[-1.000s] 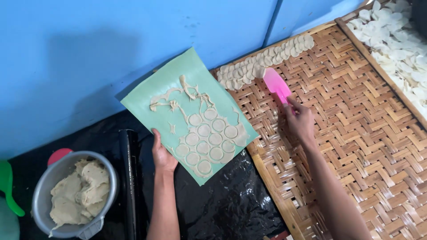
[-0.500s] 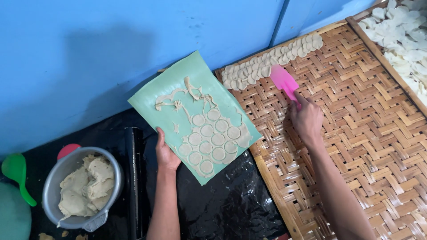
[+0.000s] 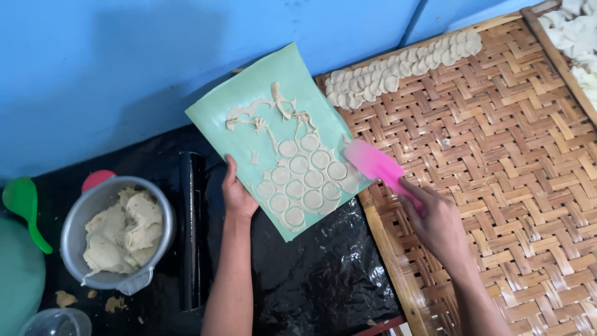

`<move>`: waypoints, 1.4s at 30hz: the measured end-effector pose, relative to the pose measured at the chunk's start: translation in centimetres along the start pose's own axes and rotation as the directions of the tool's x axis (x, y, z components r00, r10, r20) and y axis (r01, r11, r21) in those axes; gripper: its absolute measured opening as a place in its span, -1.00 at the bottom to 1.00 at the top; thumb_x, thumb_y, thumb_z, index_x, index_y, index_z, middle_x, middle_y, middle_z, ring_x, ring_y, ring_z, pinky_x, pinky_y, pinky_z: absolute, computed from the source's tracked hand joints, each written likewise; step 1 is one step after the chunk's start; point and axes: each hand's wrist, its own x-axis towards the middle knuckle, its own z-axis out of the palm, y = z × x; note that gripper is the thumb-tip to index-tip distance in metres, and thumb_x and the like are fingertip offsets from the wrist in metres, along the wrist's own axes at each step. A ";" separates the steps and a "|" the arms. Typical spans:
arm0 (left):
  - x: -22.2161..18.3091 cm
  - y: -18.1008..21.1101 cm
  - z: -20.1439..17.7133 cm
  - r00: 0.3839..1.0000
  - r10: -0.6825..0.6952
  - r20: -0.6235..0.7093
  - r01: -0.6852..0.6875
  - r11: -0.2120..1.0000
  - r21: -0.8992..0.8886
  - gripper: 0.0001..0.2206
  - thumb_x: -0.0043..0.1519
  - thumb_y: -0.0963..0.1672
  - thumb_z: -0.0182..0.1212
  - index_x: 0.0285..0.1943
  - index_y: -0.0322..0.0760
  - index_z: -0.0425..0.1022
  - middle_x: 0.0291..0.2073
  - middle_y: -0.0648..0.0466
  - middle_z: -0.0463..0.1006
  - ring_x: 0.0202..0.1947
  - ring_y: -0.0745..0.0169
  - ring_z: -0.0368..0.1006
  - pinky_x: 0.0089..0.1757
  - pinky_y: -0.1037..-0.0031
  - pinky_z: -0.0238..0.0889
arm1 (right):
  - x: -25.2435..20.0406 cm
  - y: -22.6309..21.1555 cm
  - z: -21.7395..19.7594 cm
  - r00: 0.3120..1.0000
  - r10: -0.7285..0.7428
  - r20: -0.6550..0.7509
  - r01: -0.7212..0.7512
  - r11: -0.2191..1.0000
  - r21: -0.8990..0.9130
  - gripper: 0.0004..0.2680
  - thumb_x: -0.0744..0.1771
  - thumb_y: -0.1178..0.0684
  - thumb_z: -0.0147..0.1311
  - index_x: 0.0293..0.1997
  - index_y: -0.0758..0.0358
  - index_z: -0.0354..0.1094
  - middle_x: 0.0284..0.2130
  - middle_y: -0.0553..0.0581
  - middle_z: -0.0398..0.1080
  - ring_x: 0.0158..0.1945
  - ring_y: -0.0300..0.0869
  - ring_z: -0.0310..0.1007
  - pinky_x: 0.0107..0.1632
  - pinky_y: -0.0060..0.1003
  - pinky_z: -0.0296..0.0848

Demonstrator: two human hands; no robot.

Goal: Using a spatula to move cut-out dough circles from a mat to a tray, then rolling out more dough.

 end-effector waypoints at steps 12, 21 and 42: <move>0.2 0.2 0.4 0.999 0.006 0.032 -0.006 1.000 0.007 -0.29 0.37 0.14 -0.02 0.58 -0.35 0.04 0.49 -0.07 0.20 0.43 -0.09 0.17 0.31 0.10 0.09 | -1.8 -3.5 -1.4 0.994 0.067 0.081 -0.043 0.962 -0.270 -0.71 0.35 -0.06 0.08 0.21 -0.01 0.45 -0.36 0.17 0.51 -0.44 0.11 0.54 -0.39 0.02 0.48; 0.2 0.1 -0.1 1.000 0.015 0.020 -0.015 1.000 0.005 -0.28 0.36 0.14 -0.01 0.58 -0.37 0.04 0.47 -0.10 0.20 0.42 -0.10 0.18 0.31 0.11 0.09 | -0.9 -4.8 -1.4 0.990 0.032 0.135 0.021 0.928 -0.372 -0.71 0.36 -0.05 0.04 0.22 0.02 0.41 -0.35 0.16 0.50 -0.51 0.09 0.54 -0.48 -0.02 0.49; -0.1 0.4 0.5 1.000 0.011 0.025 -0.011 1.000 0.011 -0.25 0.32 0.15 0.05 0.57 -0.36 0.06 0.47 -0.09 0.20 0.42 -0.09 0.18 0.31 0.11 0.08 | -1.0 -4.5 -1.8 0.997 0.037 0.072 -0.019 0.972 -0.234 -0.72 0.35 -0.06 0.08 0.18 0.06 0.48 -0.36 0.20 0.49 -0.42 0.12 0.52 -0.35 0.03 0.45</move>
